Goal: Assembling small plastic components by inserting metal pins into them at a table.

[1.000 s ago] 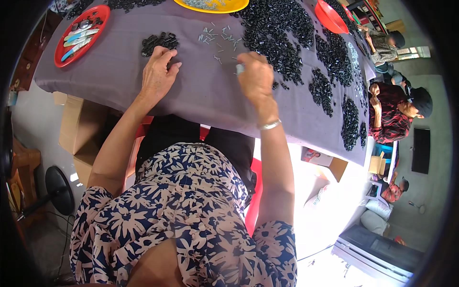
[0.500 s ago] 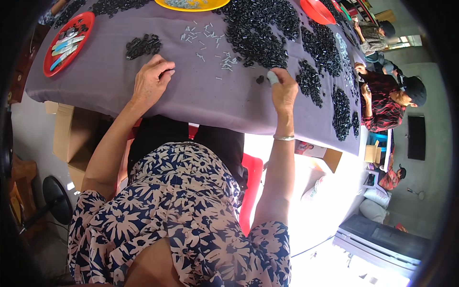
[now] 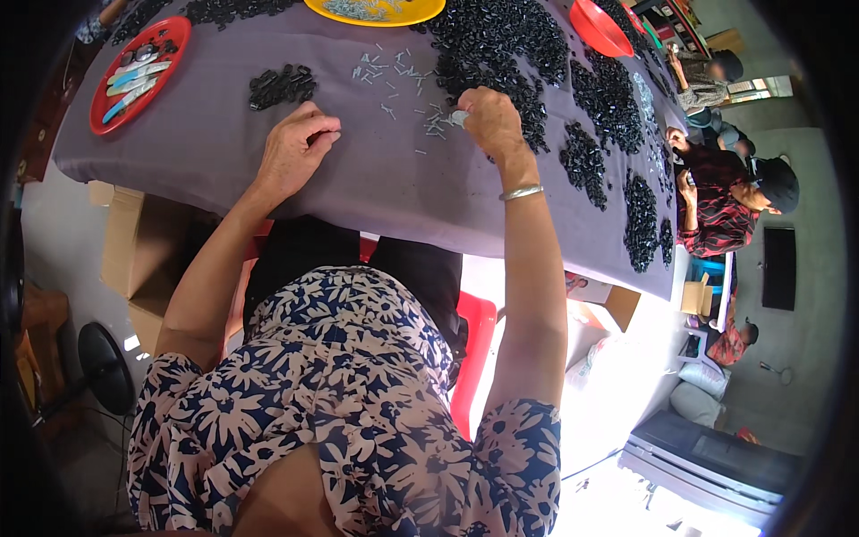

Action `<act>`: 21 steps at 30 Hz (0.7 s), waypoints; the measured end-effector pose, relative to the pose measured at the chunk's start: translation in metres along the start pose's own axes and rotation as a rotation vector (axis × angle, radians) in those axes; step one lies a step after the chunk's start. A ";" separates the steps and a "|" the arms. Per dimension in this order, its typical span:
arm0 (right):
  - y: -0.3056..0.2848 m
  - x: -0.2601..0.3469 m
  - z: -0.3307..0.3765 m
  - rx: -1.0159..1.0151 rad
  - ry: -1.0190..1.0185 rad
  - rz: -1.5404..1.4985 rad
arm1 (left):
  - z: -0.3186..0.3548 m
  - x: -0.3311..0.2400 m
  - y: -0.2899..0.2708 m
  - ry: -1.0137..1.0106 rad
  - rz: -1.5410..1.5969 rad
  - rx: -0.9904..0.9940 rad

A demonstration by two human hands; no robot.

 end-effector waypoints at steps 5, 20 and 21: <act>-0.023 -0.025 0.013 0.041 0.422 -0.346 | -0.001 0.000 -0.001 -0.022 0.000 -0.034; -0.008 -0.055 0.053 -0.091 0.203 -0.438 | -0.002 -0.002 -0.001 -0.063 -0.034 0.011; -0.010 -0.064 0.059 -0.168 0.253 -0.607 | -0.003 -0.002 -0.001 -0.075 -0.028 0.017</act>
Point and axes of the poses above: each hand's wrist, its own z-axis away from the middle knuckle, its own y-axis out of the palm, x = y × z, the point moved 3 cm from there along -z, towards the middle knuckle, and after that the axes turned 1 degree about z, right-handed, at the moved point
